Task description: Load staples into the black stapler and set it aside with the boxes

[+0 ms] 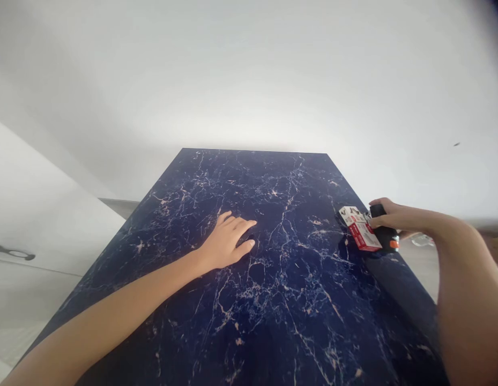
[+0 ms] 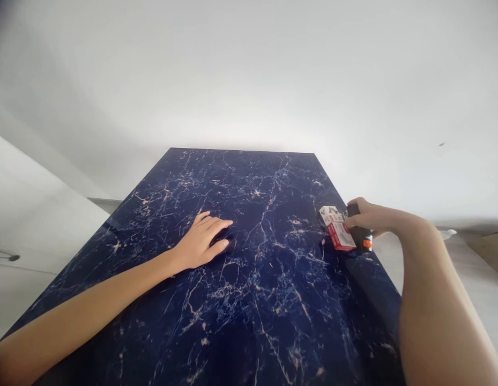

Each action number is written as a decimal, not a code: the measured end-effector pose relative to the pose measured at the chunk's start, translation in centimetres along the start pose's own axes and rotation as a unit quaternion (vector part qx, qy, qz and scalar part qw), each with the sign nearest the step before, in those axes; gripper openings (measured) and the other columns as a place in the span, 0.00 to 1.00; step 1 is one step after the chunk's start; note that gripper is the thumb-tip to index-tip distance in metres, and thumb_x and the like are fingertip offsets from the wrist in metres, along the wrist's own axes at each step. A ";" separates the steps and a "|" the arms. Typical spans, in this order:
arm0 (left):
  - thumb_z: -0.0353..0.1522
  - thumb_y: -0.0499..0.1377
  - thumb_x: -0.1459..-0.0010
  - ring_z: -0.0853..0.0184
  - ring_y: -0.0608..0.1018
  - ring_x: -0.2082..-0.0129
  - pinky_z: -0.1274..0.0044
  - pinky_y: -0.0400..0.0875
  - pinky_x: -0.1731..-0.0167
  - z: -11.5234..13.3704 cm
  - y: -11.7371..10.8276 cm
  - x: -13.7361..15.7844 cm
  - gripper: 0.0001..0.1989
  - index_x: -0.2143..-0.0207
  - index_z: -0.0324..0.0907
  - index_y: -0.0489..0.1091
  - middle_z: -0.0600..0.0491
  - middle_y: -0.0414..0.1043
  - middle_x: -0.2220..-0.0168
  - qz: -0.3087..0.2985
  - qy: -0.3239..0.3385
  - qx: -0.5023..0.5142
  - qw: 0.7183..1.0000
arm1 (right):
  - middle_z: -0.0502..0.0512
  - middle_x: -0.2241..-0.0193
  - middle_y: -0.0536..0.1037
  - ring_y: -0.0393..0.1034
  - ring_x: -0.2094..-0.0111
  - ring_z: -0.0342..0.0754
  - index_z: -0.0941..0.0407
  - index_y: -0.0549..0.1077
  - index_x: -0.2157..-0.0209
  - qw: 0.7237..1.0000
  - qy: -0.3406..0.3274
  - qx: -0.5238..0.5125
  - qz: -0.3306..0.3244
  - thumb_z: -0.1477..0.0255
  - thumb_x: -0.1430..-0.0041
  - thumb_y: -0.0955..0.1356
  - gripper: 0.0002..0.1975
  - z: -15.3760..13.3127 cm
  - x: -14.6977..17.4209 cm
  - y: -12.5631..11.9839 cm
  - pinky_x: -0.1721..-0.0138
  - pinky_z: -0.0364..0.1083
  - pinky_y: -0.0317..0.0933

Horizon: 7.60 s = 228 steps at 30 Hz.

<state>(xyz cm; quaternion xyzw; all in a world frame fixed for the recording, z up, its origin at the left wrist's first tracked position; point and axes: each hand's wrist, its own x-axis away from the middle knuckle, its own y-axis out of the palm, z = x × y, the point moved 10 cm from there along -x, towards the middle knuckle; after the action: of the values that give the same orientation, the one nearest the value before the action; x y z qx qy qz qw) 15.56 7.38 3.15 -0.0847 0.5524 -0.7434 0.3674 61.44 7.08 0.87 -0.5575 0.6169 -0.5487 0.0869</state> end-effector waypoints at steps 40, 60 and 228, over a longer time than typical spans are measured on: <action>0.43 0.48 0.27 0.51 0.57 0.29 0.52 0.53 0.30 -16.7 -11.0 11.1 0.22 0.41 0.48 0.74 0.50 0.68 0.35 0.104 -0.155 -0.016 0.982 | 0.55 0.59 0.80 0.77 0.72 0.46 0.51 0.65 0.38 0.844 -0.389 -0.365 -0.052 0.58 0.26 0.56 0.22 -40.5 11.3 29.1 0.70 0.46 0.73; 0.48 0.53 0.30 0.47 0.59 0.30 0.52 0.57 0.31 -15.5 -9.9 11.1 0.28 0.34 0.46 0.66 0.45 0.62 0.32 0.066 -0.110 -0.111 0.986 | 0.51 0.60 0.84 0.78 0.58 0.46 0.54 0.77 0.57 0.847 -0.441 -0.292 0.062 0.82 0.41 0.59 0.19 -40.0 8.9 26.1 0.51 0.44 0.68; 0.43 0.40 0.25 0.48 0.68 0.35 0.52 0.63 0.36 -18.2 -11.0 12.1 0.30 0.30 0.36 0.57 0.42 0.74 0.40 0.206 -0.273 -0.120 0.932 | 0.63 0.54 0.80 0.69 0.52 0.60 0.59 0.73 0.47 0.807 -0.551 0.059 0.205 0.75 0.35 0.64 0.16 -41.2 11.8 26.2 0.48 0.55 0.62</action>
<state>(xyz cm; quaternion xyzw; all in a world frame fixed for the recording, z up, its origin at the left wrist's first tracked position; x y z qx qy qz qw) -7.76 14.78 2.62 -0.2122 0.5213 -0.5279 0.6360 12.01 15.86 2.32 -0.6201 0.5317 -0.1541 0.5559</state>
